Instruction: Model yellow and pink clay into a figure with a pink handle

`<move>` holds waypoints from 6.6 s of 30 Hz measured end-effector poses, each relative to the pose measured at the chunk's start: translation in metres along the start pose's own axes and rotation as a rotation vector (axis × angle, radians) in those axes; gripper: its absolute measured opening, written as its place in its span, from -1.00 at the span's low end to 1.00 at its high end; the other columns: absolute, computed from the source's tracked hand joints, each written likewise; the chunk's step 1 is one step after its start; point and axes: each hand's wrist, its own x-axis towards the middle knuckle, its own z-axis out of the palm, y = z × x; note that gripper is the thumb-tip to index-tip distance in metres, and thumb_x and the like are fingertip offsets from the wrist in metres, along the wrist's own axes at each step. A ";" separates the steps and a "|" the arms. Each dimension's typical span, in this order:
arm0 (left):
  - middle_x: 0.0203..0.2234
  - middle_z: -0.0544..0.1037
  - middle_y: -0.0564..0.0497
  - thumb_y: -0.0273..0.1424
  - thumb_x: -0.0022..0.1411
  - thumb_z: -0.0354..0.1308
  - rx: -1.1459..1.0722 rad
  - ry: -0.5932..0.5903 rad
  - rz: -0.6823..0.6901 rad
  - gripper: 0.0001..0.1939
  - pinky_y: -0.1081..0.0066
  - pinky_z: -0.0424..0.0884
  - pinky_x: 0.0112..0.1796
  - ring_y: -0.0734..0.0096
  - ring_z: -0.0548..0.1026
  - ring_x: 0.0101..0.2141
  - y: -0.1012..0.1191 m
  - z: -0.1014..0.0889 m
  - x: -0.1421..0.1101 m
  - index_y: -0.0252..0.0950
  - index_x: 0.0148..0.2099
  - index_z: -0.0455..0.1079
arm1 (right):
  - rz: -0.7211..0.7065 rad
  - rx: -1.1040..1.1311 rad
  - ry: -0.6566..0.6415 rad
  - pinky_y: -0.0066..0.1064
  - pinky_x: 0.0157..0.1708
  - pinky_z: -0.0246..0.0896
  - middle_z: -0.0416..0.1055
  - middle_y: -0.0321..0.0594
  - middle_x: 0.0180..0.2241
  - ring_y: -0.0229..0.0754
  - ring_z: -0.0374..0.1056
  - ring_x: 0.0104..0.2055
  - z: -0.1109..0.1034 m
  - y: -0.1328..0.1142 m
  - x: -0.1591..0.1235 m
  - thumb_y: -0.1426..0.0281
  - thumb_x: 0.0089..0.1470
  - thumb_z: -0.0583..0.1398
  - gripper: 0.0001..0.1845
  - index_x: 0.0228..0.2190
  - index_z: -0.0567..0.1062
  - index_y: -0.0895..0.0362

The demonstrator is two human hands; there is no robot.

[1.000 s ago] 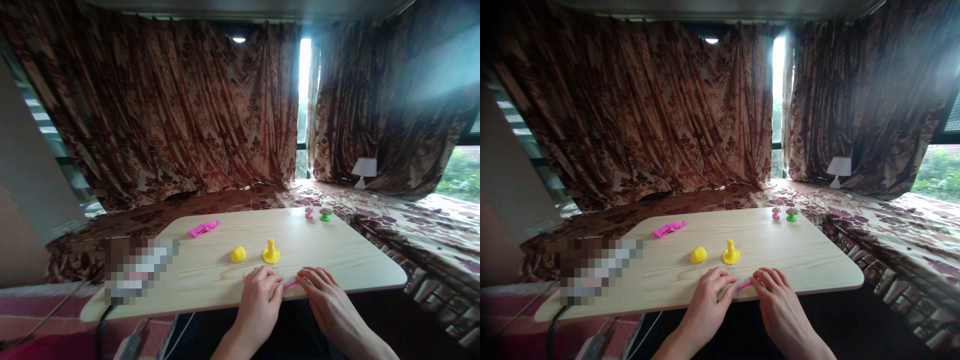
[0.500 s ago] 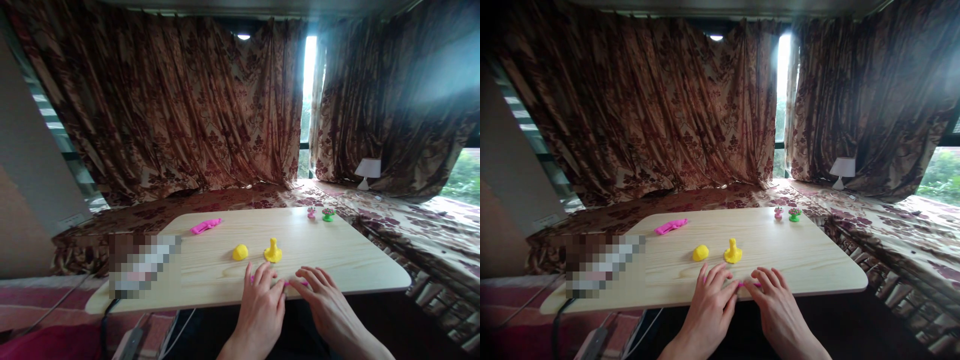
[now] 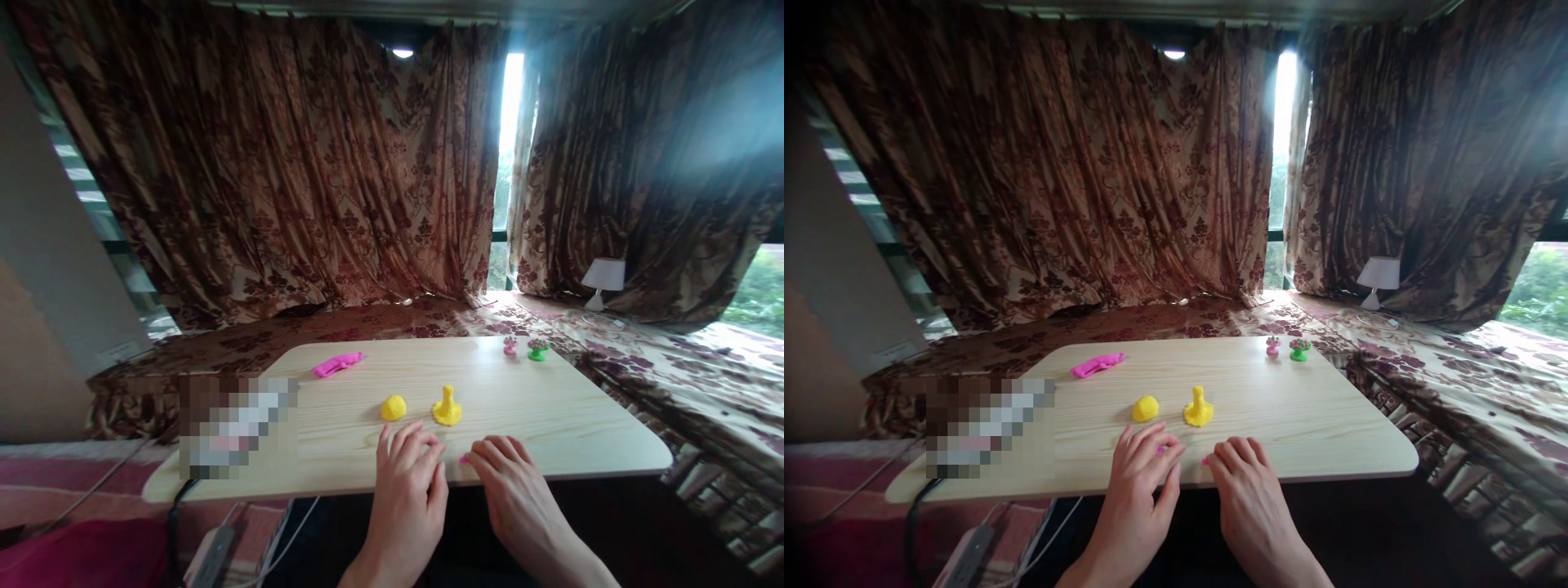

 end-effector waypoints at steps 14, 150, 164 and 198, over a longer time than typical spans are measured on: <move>-0.26 0.51 -0.01 -0.57 0.23 -0.01 -0.050 0.088 -0.018 -0.75 -0.10 -0.09 0.17 0.18 0.35 -0.01 0.004 -0.009 -0.003 -0.22 -0.16 0.44 | -0.024 -0.173 0.011 -0.06 0.20 -0.29 0.27 -0.15 0.13 0.01 -0.04 0.26 0.013 0.009 -0.005 0.52 0.05 0.14 -0.58 -0.04 0.41 -0.01; -0.46 0.52 0.11 -0.39 0.18 0.11 -0.611 -0.240 -0.306 -0.87 0.47 0.32 -0.21 0.41 0.46 -0.34 -0.003 -0.060 0.043 -0.29 -0.36 0.45 | 0.272 0.868 -0.005 -0.50 -0.39 0.14 0.29 -0.34 -0.51 -0.30 0.21 -0.43 -0.023 -0.042 0.022 0.25 0.21 0.02 -0.69 -0.44 0.41 0.15; -0.48 0.50 0.10 -0.43 0.13 0.13 -0.603 -0.286 -0.277 -0.90 0.48 0.30 -0.24 0.39 0.44 -0.35 0.004 -0.062 0.050 -0.30 -0.40 0.45 | 0.259 0.841 -0.005 -0.50 -0.45 0.05 0.24 -0.38 -0.59 -0.32 0.16 -0.49 -0.023 -0.042 0.023 0.34 0.19 0.01 -0.69 -0.56 0.33 0.14; -0.50 0.56 0.09 -0.41 0.10 0.12 -0.516 -0.351 -0.199 -0.84 0.46 0.28 -0.29 0.34 0.48 -0.36 0.007 -0.064 0.065 -0.31 -0.44 0.50 | 0.238 0.935 0.001 -0.45 -0.31 0.15 0.42 -0.28 -0.46 -0.23 0.29 -0.37 -0.033 -0.038 0.021 0.25 0.21 0.03 -0.65 -0.46 0.49 0.16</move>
